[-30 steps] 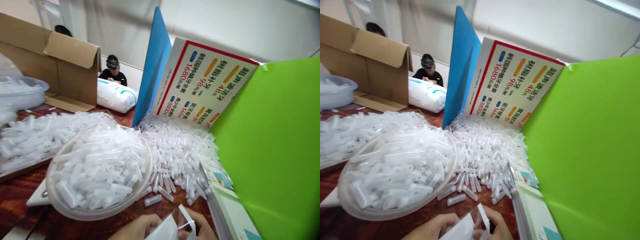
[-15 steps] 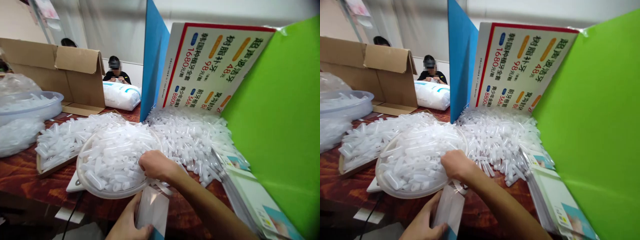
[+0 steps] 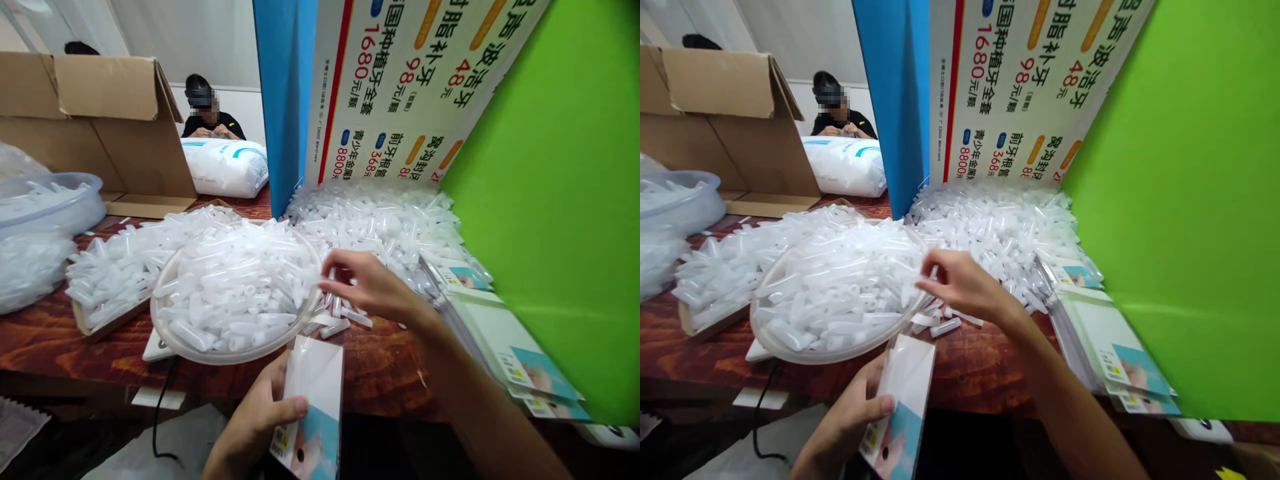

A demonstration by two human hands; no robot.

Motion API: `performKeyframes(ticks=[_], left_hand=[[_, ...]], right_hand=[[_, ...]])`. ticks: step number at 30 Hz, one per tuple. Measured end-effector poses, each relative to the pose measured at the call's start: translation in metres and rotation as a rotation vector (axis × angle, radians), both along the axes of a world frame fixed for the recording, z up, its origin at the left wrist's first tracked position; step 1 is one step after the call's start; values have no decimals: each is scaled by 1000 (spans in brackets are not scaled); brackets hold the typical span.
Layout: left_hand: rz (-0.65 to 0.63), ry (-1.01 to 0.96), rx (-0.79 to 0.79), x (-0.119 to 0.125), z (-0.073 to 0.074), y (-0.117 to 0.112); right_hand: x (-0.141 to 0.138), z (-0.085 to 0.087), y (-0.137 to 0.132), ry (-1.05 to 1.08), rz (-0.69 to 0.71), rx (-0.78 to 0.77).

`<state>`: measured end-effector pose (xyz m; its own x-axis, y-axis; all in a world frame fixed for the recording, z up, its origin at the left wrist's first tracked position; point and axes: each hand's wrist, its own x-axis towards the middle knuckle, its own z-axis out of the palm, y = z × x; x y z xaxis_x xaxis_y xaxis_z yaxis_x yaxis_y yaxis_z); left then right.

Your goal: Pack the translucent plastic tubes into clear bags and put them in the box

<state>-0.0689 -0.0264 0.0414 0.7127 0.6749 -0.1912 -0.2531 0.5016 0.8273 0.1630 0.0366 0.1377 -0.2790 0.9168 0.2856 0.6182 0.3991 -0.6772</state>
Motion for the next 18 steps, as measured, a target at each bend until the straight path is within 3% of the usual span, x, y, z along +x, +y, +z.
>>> performKeyframes(ticks=[3,6,9,11,14,18], left_hand=[[-35,-63,-37,10,-10,3],[-54,-16,-138,29,-15,5],[-33,84,-353,50,-14,6],[-10,124,-416,61,-12,7],[-3,172,-324,71,-11,10],[-63,255,-165,77,-15,11]], right_hand=[[31,-34,-40,629,-253,-150],[34,-76,-71,930,-315,-296],[29,-108,-87,1014,-367,-312],[30,-119,-94,981,-388,-284],[39,-124,-103,926,-397,-257],[51,-123,-117,893,-211,-358]])
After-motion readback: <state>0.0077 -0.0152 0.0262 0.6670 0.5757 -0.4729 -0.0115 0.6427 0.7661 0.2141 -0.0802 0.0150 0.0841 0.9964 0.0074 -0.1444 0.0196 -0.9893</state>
